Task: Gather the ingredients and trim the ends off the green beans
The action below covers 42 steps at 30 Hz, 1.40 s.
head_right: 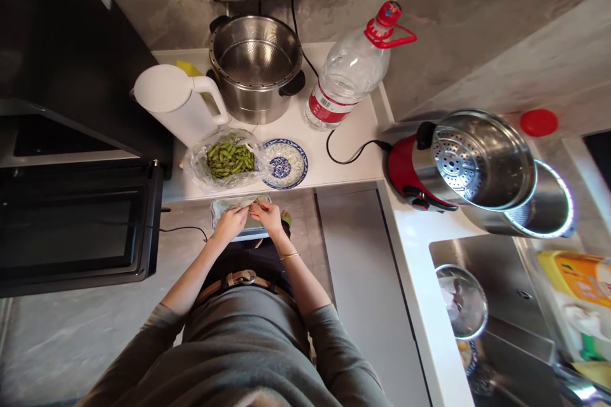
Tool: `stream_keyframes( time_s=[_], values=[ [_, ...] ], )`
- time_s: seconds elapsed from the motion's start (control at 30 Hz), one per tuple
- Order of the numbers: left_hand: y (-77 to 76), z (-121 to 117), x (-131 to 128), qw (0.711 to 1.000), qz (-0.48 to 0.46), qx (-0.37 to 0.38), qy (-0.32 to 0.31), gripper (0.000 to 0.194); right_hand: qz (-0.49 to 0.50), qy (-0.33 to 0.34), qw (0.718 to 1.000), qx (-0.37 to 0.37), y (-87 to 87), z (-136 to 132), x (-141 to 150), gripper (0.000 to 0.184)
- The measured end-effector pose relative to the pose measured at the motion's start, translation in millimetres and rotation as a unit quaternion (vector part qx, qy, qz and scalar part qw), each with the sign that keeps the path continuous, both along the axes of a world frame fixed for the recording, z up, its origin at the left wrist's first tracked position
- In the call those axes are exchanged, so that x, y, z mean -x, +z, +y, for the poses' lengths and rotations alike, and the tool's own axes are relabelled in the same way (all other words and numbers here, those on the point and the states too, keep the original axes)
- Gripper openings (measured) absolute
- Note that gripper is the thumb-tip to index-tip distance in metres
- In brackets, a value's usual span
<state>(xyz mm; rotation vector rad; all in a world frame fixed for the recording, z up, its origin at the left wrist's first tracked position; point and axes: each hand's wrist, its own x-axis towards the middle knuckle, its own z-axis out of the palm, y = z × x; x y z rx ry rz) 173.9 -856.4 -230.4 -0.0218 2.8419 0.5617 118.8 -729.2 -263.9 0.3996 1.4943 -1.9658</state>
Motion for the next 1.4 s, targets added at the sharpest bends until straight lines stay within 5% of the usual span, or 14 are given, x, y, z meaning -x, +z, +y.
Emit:
stream_keyframes(
  time_s=[0.43,0.73,0.93,1.2,1.4],
  values=[
    [-11.0,-9,0,1.000,0.007,0.008,0.005,0.023,0.007,-0.010,1.000,-0.007,-6.2,-10,-2,0.031],
    [-7.4,-19,3,0.996,0.084,-0.005,0.024,0.021,-0.120,-0.018,0.989,0.085,0.9,-7,-3,0.024],
    [-15.9,-9,0,0.997,0.063,0.014,0.030,0.025,-0.085,-0.052,0.991,0.093,-3.7,-17,-5,0.020],
    [-28.4,3,0,0.971,0.077,-0.142,0.174,0.032,0.055,-0.091,0.993,0.052,-0.6,-29,-17,0.029],
    [-26.1,1,7,0.888,0.057,-0.353,0.288,0.046,0.090,-0.059,0.994,0.025,3.2,-26,-13,0.032]
  ],
)
